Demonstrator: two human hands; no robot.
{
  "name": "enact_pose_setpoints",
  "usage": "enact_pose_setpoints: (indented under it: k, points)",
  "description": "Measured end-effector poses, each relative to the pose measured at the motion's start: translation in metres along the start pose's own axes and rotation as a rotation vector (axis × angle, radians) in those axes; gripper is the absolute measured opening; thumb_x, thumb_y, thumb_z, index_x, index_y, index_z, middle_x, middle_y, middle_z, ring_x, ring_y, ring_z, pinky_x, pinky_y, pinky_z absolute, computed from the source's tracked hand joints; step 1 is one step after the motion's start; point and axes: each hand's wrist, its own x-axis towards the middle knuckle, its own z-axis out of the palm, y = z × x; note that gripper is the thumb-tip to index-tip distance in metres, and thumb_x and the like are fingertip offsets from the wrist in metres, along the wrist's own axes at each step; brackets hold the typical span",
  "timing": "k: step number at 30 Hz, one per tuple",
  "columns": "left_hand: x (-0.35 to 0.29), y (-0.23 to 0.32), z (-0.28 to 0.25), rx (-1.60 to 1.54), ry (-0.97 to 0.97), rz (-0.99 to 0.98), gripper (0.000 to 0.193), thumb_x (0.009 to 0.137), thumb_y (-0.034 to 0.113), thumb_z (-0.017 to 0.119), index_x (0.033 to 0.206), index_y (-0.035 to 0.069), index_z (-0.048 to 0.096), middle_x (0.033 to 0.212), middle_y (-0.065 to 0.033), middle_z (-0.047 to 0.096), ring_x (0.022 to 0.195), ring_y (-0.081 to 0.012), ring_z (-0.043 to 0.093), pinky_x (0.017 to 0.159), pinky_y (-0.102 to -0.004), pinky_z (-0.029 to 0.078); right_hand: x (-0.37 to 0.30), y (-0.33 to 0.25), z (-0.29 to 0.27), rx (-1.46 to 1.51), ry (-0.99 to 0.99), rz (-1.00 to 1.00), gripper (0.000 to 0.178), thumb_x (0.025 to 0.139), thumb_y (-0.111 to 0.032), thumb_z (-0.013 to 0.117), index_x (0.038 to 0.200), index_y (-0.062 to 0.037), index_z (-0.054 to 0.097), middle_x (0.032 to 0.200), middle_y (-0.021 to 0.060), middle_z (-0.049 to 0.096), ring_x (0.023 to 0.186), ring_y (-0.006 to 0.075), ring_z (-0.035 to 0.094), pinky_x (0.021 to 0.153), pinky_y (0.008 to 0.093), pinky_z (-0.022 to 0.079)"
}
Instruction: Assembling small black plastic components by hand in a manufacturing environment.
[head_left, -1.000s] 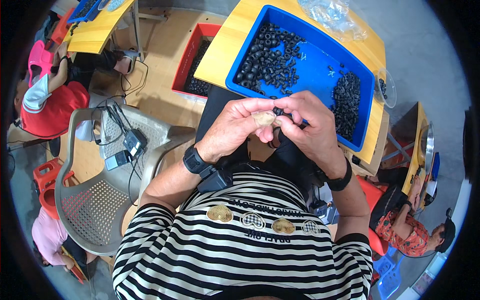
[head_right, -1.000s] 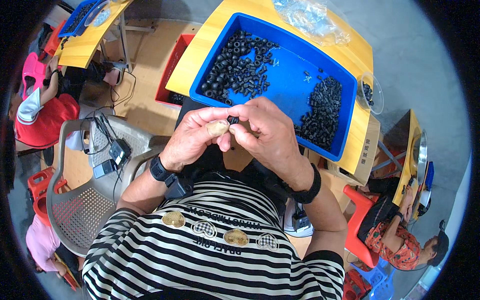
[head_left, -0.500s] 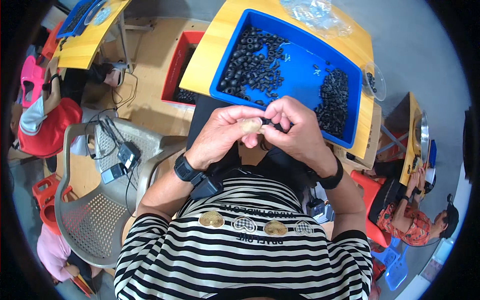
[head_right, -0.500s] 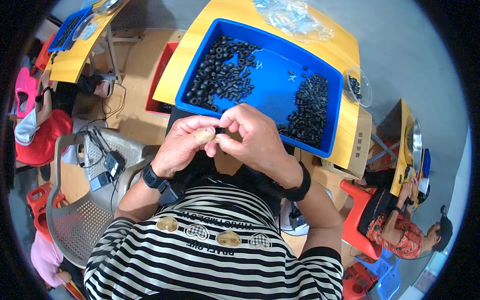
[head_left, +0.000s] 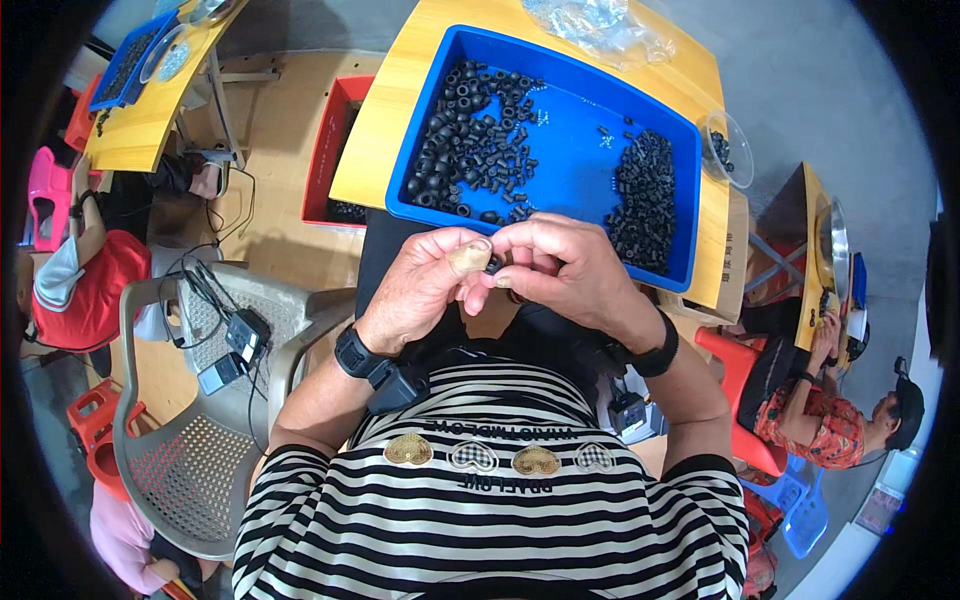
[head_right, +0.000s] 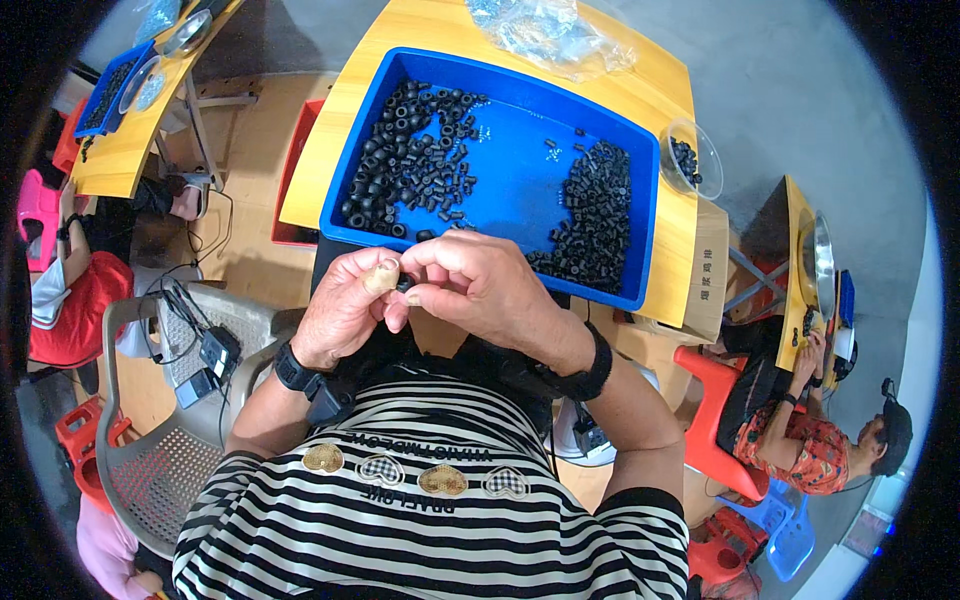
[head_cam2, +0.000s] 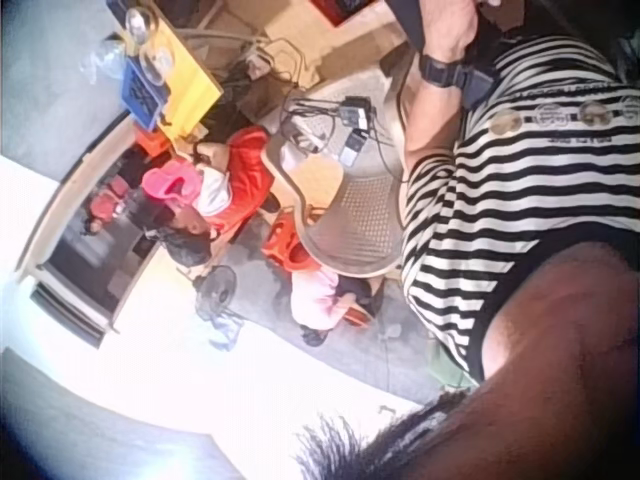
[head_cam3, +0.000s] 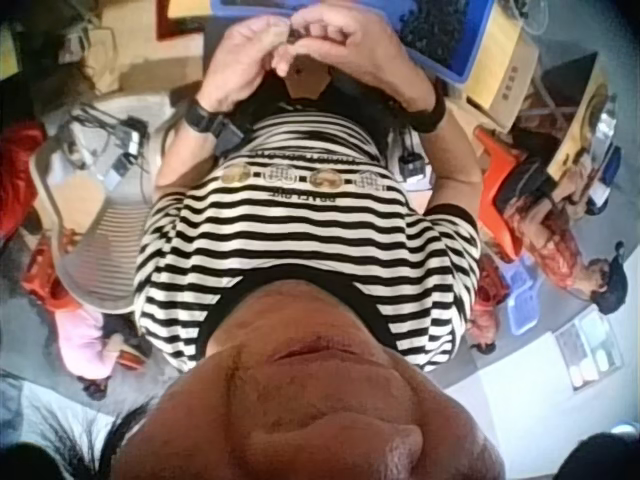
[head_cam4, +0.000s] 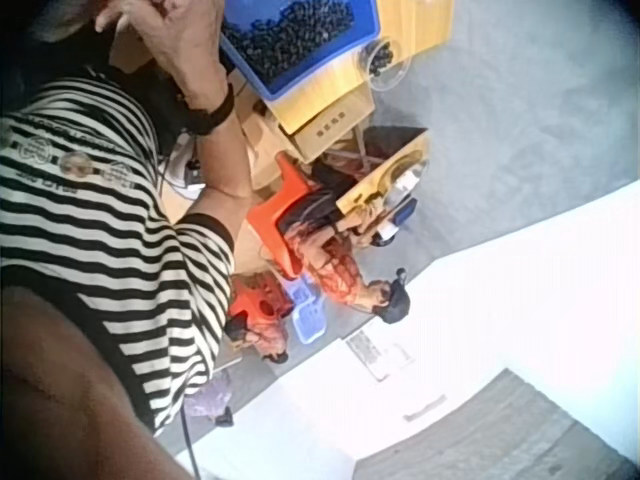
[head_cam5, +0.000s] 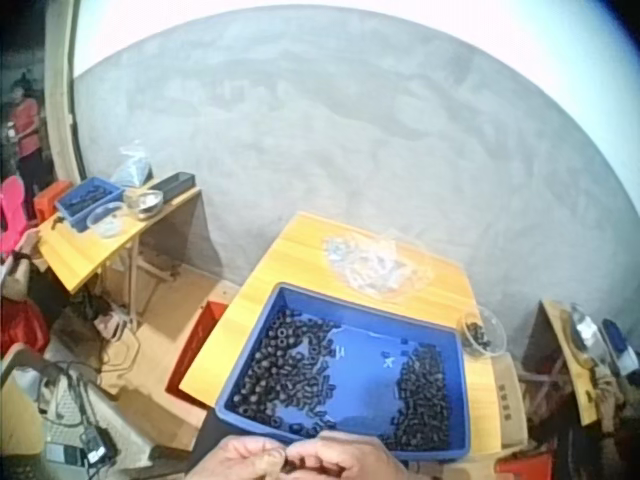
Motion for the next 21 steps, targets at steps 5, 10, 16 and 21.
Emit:
enact_pose_setpoints:
  k: [5,10,16,21]
  points:
    - [0.003,-0.003,0.001,-0.057,-0.005,-0.018,0.026,0.094,0.026,0.055,0.092,0.001,0.062,0.07,-0.0028,0.061,0.055,-0.0067,0.054,0.05,-0.0184,0.043,-0.005,0.009,0.012,0.027,0.144,-0.023,0.021,0.073,-0.012,0.072,0.092,-0.0067,0.064,0.064,-0.0012,0.048,0.053,0.0091,0.042,0.048,0.0244,0.037]
    - [0.002,-0.006,0.002,-0.121,-0.064,-0.02,0.026,0.094,0.025,0.053,0.096,0.0,0.062,0.072,-0.0035,0.061,0.055,-0.0074,0.054,0.05,-0.0183,0.044,-0.006,0.008,0.014,0.104,0.165,0.007,0.022,0.072,-0.013,0.074,0.09,-0.0055,0.064,0.061,-0.002,0.046,0.053,0.008,0.042,0.048,0.024,0.037]
    - [0.002,-0.005,0.001,-0.175,-0.087,-0.038,0.025,0.095,0.021,0.052,0.105,-0.001,0.059,0.08,-0.006,0.062,0.059,-0.0095,0.058,0.053,-0.0186,0.047,-0.008,0.014,0.018,0.083,0.272,-0.025,0.023,0.07,-0.012,0.076,0.089,-0.0073,0.064,0.059,-0.0037,0.045,0.051,0.0048,0.041,0.046,0.0214,0.035]
    - [0.005,-0.001,0.01,-0.145,-0.004,0.065,0.023,0.091,0.009,0.055,0.113,0.0,0.057,0.092,-0.0113,0.065,0.074,-0.0155,0.066,0.066,-0.0245,0.055,-0.007,0.019,0.016,-0.046,0.407,-0.14,0.025,0.068,-0.008,0.077,0.089,-0.0076,0.063,0.06,-0.0059,0.048,0.049,-0.0004,0.036,0.043,0.0169,0.028]
